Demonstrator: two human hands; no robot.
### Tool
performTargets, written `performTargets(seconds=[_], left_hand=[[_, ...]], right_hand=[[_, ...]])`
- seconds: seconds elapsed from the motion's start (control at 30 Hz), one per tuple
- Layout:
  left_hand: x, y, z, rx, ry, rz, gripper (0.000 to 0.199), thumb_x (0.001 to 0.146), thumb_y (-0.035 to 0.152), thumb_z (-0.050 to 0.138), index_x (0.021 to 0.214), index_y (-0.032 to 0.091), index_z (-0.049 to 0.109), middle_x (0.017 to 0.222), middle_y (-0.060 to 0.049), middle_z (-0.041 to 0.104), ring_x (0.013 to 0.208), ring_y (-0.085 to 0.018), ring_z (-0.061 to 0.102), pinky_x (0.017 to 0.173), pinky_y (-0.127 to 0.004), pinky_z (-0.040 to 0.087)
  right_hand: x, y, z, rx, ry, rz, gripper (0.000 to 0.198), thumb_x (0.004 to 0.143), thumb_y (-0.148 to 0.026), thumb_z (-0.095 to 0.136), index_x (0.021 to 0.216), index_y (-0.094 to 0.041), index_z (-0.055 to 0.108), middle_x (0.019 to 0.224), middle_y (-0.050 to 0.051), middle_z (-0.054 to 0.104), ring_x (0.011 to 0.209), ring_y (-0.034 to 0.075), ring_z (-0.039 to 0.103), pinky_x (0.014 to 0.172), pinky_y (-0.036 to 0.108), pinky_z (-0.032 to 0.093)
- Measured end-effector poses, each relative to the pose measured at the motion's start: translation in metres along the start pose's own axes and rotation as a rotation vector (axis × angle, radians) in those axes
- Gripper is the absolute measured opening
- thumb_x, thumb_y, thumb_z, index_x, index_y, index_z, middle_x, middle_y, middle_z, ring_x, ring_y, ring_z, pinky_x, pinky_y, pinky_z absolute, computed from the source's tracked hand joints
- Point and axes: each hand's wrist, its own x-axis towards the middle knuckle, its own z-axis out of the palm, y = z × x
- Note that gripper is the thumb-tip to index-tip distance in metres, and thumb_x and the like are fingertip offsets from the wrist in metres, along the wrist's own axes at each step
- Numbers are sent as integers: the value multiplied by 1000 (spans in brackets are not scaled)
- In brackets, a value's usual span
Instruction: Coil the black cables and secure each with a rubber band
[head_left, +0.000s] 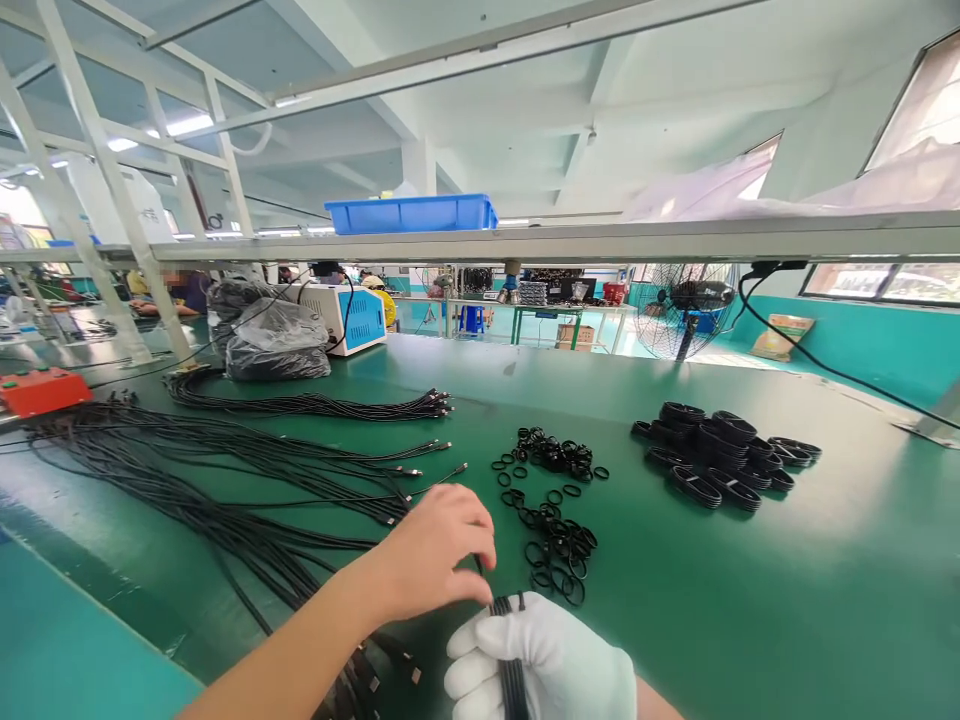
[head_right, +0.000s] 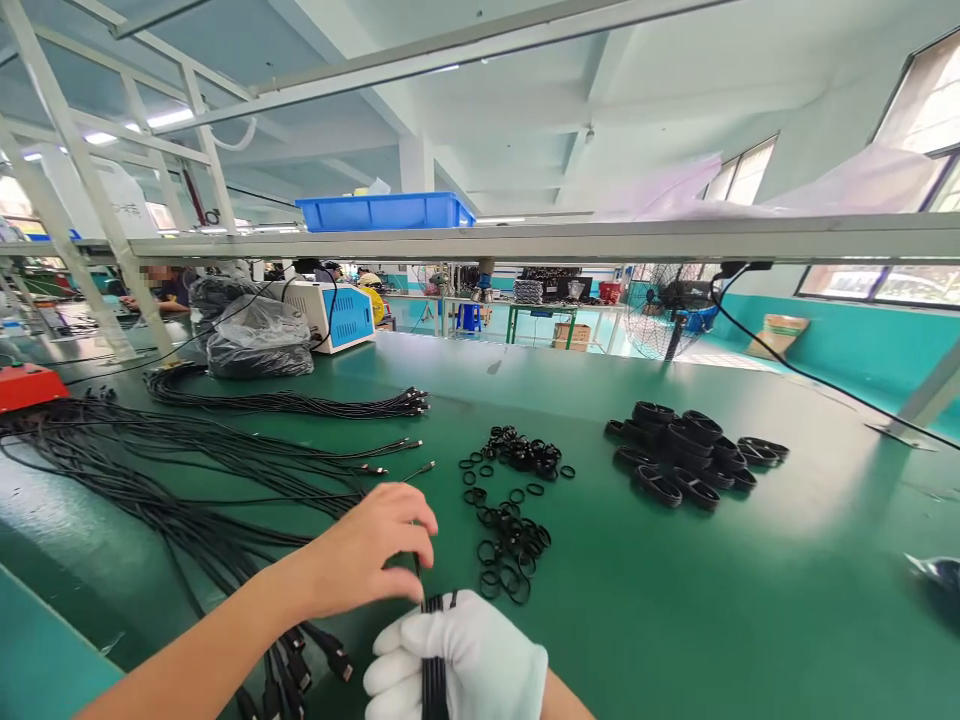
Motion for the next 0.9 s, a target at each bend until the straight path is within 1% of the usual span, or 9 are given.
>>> performTargets(seconds=[0.07,0.13,0.23,0.3,0.43,0.5,0.67,0.77,0.9], left_hand=[[-6,3,6,62,194,-10,18,84,14,52,82,23,67,99,-2,63,99,-19,50,87,-35,36],[-13,6,11,89,250,59,31,87,7,40,87,23,67,99,-4,62,95,-19,49,82,-34,39],[-17,10,13,42,122,150,27,88,13,42,84,20,67,88,-5,63,82,-18,50,71,-30,41],[-17,10,9,-63,23,87,23,88,19,46,79,20,67,79,-3,62,76,-16,50,67,-28,40],[-15,9,7,-677,-126,-299,7,78,23,60,73,19,61,68,4,56,62,-10,47,56,-21,36],[-16,11,17,-1057,-172,-468,14,74,28,63,76,18,54,63,7,50,51,-7,39,46,-19,29],[-18,27,61,-1585,31,-494,47,62,55,70,77,19,44,57,11,37,42,-3,20,38,-18,14],[-17,38,62,-1557,157,-454,47,64,58,67,77,19,44,55,11,35,42,-4,21,38,-18,14],[-16,53,36,-1304,112,-471,20,77,32,59,83,18,46,62,7,40,54,-7,33,49,-18,27]], right_hand=[[3,0,-3,24,55,-7,35,64,-33,66,79,-2,64,67,10,62,57,18,60,64,34,40],[4,-2,-6,57,26,10,35,63,-33,65,80,-2,64,67,10,63,57,19,61,64,35,41],[3,-4,-11,83,-85,61,36,64,-33,66,83,-2,65,69,12,66,60,19,62,65,34,41],[1,-3,-14,85,-164,77,36,66,-33,66,85,-2,65,69,11,67,62,18,63,66,32,42],[-3,-2,-17,49,-297,34,37,70,-33,66,91,-2,67,75,13,70,67,19,66,67,31,45],[-5,-3,-17,42,-339,-3,37,68,-31,69,92,-3,67,79,14,70,72,21,66,69,33,46],[-6,-5,-17,-34,-364,-110,33,61,-33,74,76,-5,69,69,10,68,61,15,63,57,23,44],[-6,-10,-20,-136,-381,-139,36,57,-39,74,66,-6,67,60,7,63,53,12,57,48,20,37],[-11,-16,-30,-383,-261,-245,33,61,-41,73,71,-9,69,63,4,61,61,14,55,58,25,41]])
